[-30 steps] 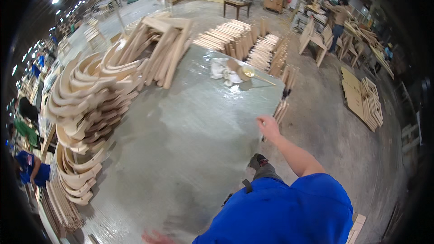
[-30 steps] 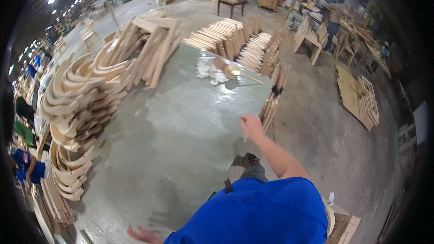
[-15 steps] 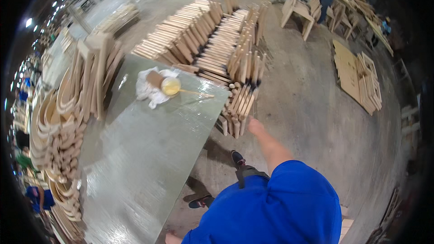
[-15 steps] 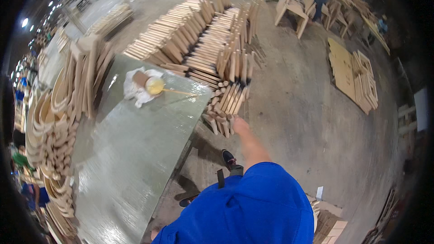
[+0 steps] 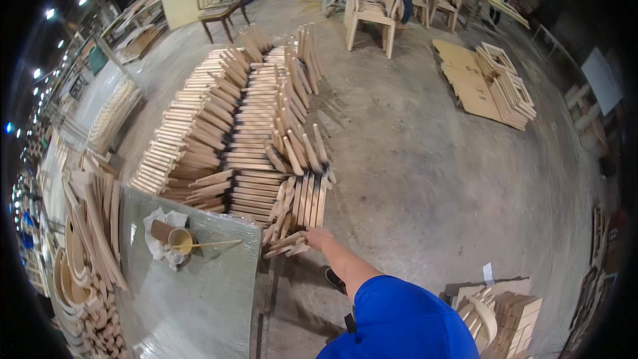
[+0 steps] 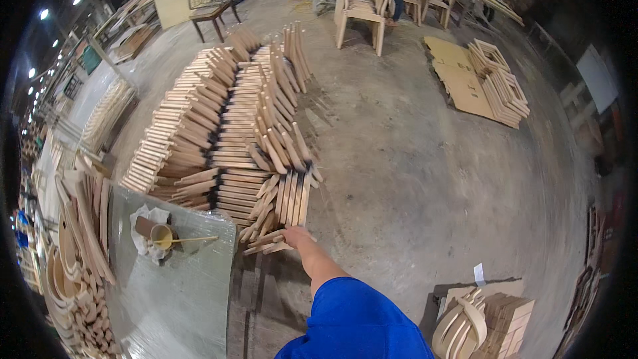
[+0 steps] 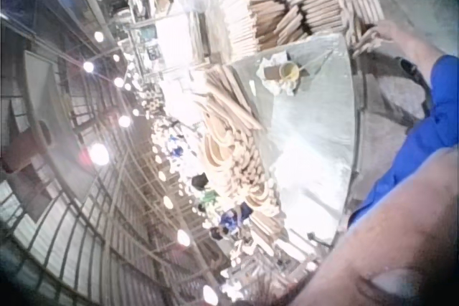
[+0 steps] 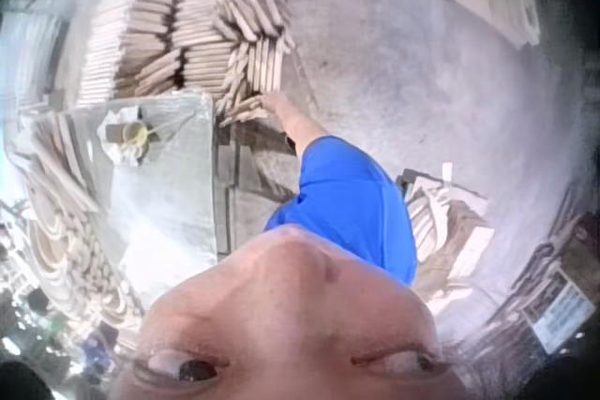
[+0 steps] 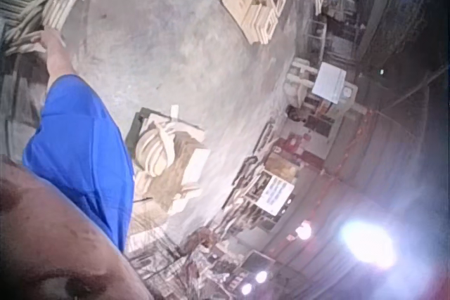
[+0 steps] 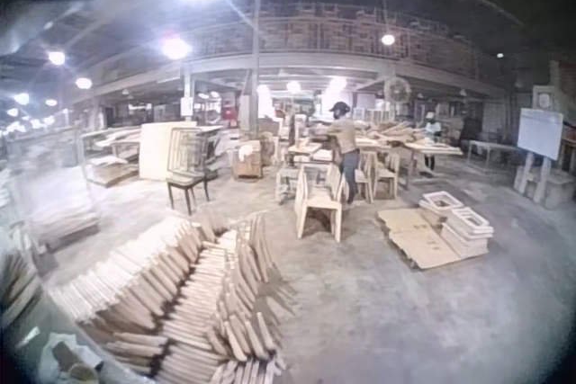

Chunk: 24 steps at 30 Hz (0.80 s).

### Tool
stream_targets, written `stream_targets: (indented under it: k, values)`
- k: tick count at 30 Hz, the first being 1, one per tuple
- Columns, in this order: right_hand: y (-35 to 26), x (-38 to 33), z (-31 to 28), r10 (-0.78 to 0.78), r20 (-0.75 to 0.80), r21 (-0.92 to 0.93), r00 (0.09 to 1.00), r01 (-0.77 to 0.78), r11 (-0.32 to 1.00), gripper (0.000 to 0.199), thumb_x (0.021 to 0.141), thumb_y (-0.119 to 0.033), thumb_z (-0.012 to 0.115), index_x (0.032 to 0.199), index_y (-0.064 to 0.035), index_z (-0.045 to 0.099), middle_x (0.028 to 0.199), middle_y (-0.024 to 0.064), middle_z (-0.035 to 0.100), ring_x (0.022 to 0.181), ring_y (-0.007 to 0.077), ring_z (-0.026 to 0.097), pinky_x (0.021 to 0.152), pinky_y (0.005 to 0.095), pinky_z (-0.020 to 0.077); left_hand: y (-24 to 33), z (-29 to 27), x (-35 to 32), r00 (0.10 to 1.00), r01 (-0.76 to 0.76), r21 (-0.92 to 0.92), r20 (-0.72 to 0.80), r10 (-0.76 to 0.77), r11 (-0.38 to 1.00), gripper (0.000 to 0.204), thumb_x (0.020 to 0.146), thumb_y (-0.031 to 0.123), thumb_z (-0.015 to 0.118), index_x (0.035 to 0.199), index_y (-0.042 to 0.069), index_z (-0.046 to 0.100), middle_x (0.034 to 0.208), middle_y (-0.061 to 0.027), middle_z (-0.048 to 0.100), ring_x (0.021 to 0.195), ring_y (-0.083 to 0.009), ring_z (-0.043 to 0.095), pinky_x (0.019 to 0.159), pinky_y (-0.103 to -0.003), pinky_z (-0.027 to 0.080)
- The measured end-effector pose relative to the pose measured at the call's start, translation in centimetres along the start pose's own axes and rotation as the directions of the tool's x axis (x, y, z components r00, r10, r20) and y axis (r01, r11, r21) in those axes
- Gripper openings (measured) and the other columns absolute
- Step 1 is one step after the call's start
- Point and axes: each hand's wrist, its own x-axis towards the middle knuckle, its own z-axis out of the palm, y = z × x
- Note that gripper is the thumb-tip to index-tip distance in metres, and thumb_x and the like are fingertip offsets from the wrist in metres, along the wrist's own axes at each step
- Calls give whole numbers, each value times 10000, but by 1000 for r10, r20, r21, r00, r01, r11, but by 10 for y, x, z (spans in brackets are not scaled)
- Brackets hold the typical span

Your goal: The person assembles wooden chair frames in a factory setting. They pick up curved wooden backrests and attach them to rectangular frames, then apply a yellowish liquid to the joints using a small brush. The person stacks the assembled frames and moves them to a designated area.

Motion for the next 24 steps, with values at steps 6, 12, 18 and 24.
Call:
stream_targets:
  k: [6,12,18,24]
  values:
    - [15,18,-84,121,-203,127,972,-96,987,236,740,-229,618,932,-95,592,862,124,610,825,292,601,720,385,491,-5,-3,-16,997,12,10,77,-12,1000,400,850,258,546,1199,68,506,1193,-174,514,1127,-304,469,951,-378,366]
    - [55,-48,-185,-62,-341,196,938,135,971,306,749,-207,645,1003,-58,563,966,143,595,900,299,577,780,366,466,-43,-6,-22,980,-116,-85,153,128,990,401,860,283,541,1203,77,512,1183,-172,529,1117,-301,483,941,-372,381]
    - [-85,-185,-255,-415,-613,255,672,666,701,307,836,-266,572,950,12,507,873,123,563,854,223,558,744,332,452,-21,-1,3,863,-437,-464,27,505,771,490,779,73,601,1231,7,423,1273,-175,400,1181,-308,395,1006,-394,290]
    - [-297,-339,-281,-685,-620,341,382,918,203,240,900,-213,488,998,-10,405,737,36,536,597,100,560,554,243,462,48,-44,-54,612,-791,-218,-282,739,571,706,687,204,725,1268,21,370,1280,-167,389,1168,-322,391,957,-407,346]
